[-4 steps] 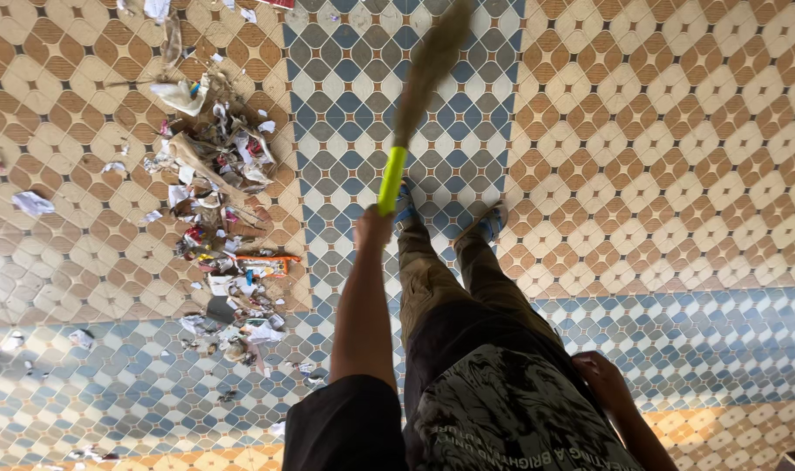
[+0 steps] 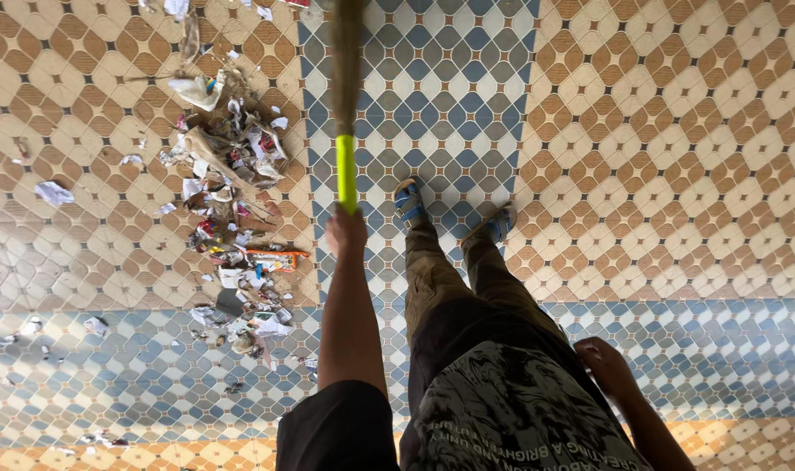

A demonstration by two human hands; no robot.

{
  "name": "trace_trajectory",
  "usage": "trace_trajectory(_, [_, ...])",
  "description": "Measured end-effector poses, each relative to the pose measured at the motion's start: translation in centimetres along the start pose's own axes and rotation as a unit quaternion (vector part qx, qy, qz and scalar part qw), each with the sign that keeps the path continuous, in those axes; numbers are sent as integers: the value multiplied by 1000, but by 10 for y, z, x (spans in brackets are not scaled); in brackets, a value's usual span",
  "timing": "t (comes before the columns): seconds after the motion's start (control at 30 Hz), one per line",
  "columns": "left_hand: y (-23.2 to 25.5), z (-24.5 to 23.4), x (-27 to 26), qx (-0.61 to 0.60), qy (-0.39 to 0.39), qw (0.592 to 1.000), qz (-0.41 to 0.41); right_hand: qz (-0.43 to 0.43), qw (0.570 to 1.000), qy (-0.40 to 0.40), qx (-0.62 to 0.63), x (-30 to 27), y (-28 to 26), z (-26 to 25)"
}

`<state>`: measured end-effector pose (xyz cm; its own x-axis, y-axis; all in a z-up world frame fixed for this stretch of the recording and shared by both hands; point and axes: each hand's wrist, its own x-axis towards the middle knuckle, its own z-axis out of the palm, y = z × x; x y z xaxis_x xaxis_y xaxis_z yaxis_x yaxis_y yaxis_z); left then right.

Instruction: The person sweeps pieces of paper and plastic debris together into a pile on a decorative tiled floor using a broom.

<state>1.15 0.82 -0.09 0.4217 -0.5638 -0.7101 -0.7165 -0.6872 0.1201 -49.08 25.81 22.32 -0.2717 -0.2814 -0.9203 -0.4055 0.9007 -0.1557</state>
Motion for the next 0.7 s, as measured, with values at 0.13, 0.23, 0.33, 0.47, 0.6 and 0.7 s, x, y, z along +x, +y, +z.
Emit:
trace_trajectory(0.13, [-46,-36,-31,-54,81,994,-49,6,998,-2,57,21,-13,-5])
trace_trajectory(0.23, [-83,-46,-73,-71,80,994,11,8,999,2,43,28,-18,-7])
trace_trajectory(0.33, [-102,-40,-105,-83,40,993,71,0,999,9,52,25,-13,-6])
trace_trajectory(0.47, [-76,-24,-137,-15,-87,989,123,25,995,3,99,27,-16,-7])
trace_trajectory(0.6, [-25,-4,-142,-6,-199,968,150,32,997,16,62,21,-13,-9])
trace_trajectory(0.7, [14,15,-138,78,-195,963,170,19,1000,14,14,19,-9,-5])
